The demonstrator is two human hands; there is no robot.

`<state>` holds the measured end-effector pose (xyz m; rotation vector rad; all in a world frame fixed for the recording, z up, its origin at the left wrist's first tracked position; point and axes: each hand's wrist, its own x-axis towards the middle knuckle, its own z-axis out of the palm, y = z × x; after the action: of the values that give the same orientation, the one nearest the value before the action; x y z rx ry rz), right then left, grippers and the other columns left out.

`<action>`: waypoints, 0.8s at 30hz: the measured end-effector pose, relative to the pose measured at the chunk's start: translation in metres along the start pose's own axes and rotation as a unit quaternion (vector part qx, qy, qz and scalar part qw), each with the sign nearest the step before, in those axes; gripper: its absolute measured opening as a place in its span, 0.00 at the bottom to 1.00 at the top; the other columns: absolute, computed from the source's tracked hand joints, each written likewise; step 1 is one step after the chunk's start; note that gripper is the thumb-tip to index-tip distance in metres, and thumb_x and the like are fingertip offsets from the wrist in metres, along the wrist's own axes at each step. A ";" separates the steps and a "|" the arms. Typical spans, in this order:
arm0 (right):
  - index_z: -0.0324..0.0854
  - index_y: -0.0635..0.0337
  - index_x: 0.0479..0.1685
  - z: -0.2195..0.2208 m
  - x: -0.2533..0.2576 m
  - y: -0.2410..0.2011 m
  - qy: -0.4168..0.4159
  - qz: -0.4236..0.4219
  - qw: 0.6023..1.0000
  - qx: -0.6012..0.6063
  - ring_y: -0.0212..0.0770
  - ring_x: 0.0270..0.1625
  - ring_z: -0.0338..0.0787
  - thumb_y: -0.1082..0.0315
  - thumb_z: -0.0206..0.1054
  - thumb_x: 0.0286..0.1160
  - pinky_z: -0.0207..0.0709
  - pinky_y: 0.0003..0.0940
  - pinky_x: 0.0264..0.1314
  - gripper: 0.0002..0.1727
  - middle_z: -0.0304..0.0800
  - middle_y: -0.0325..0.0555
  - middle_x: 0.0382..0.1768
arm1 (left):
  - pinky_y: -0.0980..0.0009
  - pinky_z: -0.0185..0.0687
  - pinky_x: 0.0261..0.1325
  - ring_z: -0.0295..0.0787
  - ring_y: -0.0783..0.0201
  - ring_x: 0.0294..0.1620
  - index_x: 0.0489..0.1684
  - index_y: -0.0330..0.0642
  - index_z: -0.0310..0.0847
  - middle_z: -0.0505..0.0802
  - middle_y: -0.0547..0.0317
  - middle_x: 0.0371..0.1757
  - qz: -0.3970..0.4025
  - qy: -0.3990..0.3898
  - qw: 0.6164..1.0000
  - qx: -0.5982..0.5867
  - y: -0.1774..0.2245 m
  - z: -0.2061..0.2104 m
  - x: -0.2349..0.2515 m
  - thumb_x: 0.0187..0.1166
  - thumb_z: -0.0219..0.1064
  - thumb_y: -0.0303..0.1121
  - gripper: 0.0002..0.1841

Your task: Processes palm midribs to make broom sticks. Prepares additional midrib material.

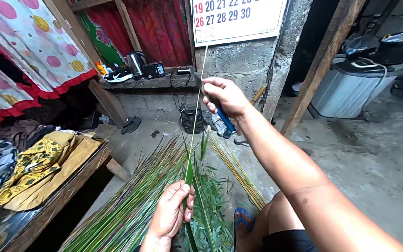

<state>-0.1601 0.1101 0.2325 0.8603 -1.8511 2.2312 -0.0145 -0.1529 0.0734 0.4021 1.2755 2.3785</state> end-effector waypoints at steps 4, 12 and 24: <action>0.72 0.58 0.80 0.006 -0.007 -0.004 -0.077 0.092 0.992 -0.041 0.34 0.18 0.81 0.66 0.56 0.87 0.78 0.27 0.17 0.23 0.85 0.46 0.30 | 0.76 0.86 0.22 0.85 0.69 0.18 0.39 0.35 0.83 0.88 0.55 0.25 0.015 0.015 1.000 0.005 -0.001 0.002 0.004 0.92 0.50 0.34 0.17; 0.83 0.62 0.54 0.020 -0.054 0.036 -0.088 0.140 0.986 0.005 0.28 0.14 0.78 0.65 0.56 0.89 0.75 0.21 0.16 0.13 0.84 0.42 0.22 | 0.64 0.95 0.38 0.95 0.58 0.30 0.50 0.30 0.80 0.94 0.47 0.34 0.038 0.046 0.980 0.188 -0.001 0.011 0.027 0.94 0.45 0.31 0.17; 0.87 0.65 0.54 0.002 -0.116 0.063 -0.245 0.072 0.966 0.027 0.27 0.20 0.84 0.66 0.60 0.88 0.78 0.21 0.20 0.13 0.92 0.39 0.28 | 0.81 0.80 0.18 0.81 0.73 0.15 0.39 0.34 0.83 0.87 0.57 0.25 0.036 0.021 0.996 0.073 0.009 0.041 0.042 0.91 0.50 0.30 0.15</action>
<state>-0.0899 0.1226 0.1208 1.4411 -2.1135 2.3140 -0.0356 -0.1076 0.1060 0.4499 1.4841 2.3710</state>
